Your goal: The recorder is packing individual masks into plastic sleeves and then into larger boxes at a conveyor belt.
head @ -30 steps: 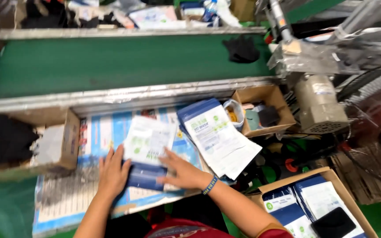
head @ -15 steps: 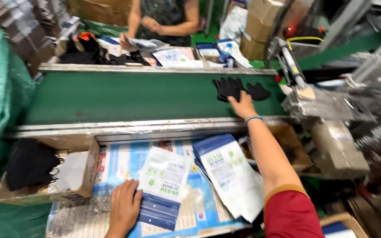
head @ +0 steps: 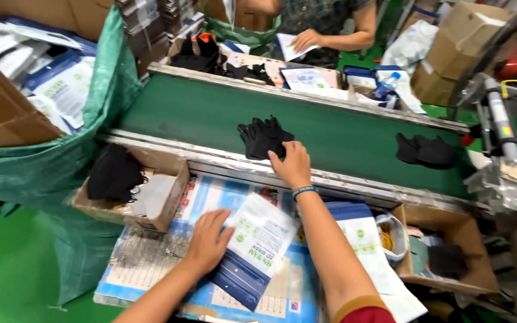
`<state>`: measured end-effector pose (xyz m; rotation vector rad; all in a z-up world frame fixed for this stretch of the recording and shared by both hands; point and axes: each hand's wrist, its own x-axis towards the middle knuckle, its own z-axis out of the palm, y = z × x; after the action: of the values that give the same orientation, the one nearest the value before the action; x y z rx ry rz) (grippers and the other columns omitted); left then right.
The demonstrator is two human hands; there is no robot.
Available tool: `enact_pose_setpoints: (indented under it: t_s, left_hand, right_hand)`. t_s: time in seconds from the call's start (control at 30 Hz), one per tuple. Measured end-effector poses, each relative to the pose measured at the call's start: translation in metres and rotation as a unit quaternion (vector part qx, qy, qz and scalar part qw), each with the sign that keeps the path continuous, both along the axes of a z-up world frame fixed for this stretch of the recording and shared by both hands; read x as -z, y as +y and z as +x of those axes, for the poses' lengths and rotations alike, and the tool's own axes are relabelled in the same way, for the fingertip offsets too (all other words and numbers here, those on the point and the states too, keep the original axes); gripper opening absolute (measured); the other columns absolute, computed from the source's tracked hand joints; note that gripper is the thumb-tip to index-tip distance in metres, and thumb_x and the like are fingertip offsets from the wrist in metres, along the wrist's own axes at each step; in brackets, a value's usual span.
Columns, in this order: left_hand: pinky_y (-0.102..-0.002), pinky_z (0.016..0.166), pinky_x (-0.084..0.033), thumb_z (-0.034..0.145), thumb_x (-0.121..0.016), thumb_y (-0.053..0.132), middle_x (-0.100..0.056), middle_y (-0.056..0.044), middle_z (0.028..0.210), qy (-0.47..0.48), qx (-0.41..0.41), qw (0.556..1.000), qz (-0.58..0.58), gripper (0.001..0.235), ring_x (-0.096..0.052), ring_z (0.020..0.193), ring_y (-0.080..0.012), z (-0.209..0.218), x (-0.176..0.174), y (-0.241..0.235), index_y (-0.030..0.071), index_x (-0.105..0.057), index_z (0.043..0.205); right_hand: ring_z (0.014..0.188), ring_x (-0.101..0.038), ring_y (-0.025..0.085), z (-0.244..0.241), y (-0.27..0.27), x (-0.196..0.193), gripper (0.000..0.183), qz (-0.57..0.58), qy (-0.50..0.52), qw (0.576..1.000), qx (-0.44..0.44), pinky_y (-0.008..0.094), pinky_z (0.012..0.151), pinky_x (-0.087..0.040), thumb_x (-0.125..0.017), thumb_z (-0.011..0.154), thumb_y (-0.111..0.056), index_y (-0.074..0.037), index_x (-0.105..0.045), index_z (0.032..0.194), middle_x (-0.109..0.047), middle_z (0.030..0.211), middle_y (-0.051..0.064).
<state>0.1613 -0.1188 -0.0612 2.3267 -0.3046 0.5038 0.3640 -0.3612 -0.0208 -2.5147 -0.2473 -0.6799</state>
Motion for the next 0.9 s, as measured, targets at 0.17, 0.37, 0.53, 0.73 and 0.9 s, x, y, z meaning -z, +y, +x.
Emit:
enact_pose_setpoints:
  t_s: [0.17,0.37,0.53,0.73,0.9]
  left_hand:
    - [-0.049,0.094,-0.043,0.093,-0.067,0.042,-0.063,-0.022,0.118,-0.192,-0.004,0.976,0.103,0.054,-0.056,0.112,-0.0413,0.130,-0.071,-0.028,-0.004,-0.067,0.120]
    - [-0.050,0.094,-0.044,0.087,-0.065,0.075,-0.063,-0.024,0.114,0.046,-0.095,0.990,0.096,0.084,-0.056,0.111,-0.0401,0.249,-0.057,-0.084,-0.007,-0.072,0.104]
    - [-0.051,0.090,-0.049,0.077,-0.076,0.057,-0.068,-0.021,0.110,0.019,-0.062,0.998,0.025,0.066,-0.063,0.107,-0.0409,0.261,-0.040,-0.081,0.002,-0.064,0.111]
    - [-0.050,0.085,-0.055,0.077,-0.083,0.045,-0.074,-0.018,0.103,0.056,-0.003,0.988,-0.141,0.058,-0.070,0.099,-0.0393,0.246,-0.037,-0.069,0.005,-0.064,0.114]
    - [-0.042,0.095,-0.055,0.078,-0.088,0.039,-0.073,-0.014,0.115,0.013,0.159,0.937,-0.311,0.065,-0.070,0.107,-0.0283,0.119,-0.096,-0.041,0.004,-0.061,0.126]
  right_hand:
    - [0.117,-0.059,0.037,0.004,0.003,0.001,0.056,-0.011,-0.026,0.999,0.021,0.051,0.098,-0.045,-0.073,0.085,-0.046,-0.003,-0.066,0.120,-0.064,0.123,0.017]
    - [0.122,-0.058,0.037,0.003,0.004,-0.005,0.059,-0.045,0.015,0.998,0.035,0.051,0.100,-0.045,-0.072,0.083,-0.050,-0.008,-0.067,0.124,-0.064,0.130,0.017]
    - [0.122,-0.060,0.035,0.007,0.005,-0.006,0.055,-0.058,0.015,0.998,0.034,0.050,0.099,-0.046,-0.070,0.086,-0.051,-0.010,-0.069,0.123,-0.065,0.131,0.013]
    - [0.121,-0.060,0.033,0.016,-0.031,0.014,0.058,0.267,-0.022,0.963,-0.030,0.044,0.104,-0.047,-0.069,0.098,-0.048,-0.003,-0.061,0.133,-0.063,0.131,0.017]
    - [0.121,-0.064,0.021,-0.030,-0.082,-0.004,0.064,0.662,0.213,0.691,-0.198,0.035,0.104,-0.050,-0.064,0.094,-0.053,-0.008,-0.051,0.137,-0.063,0.132,0.010]
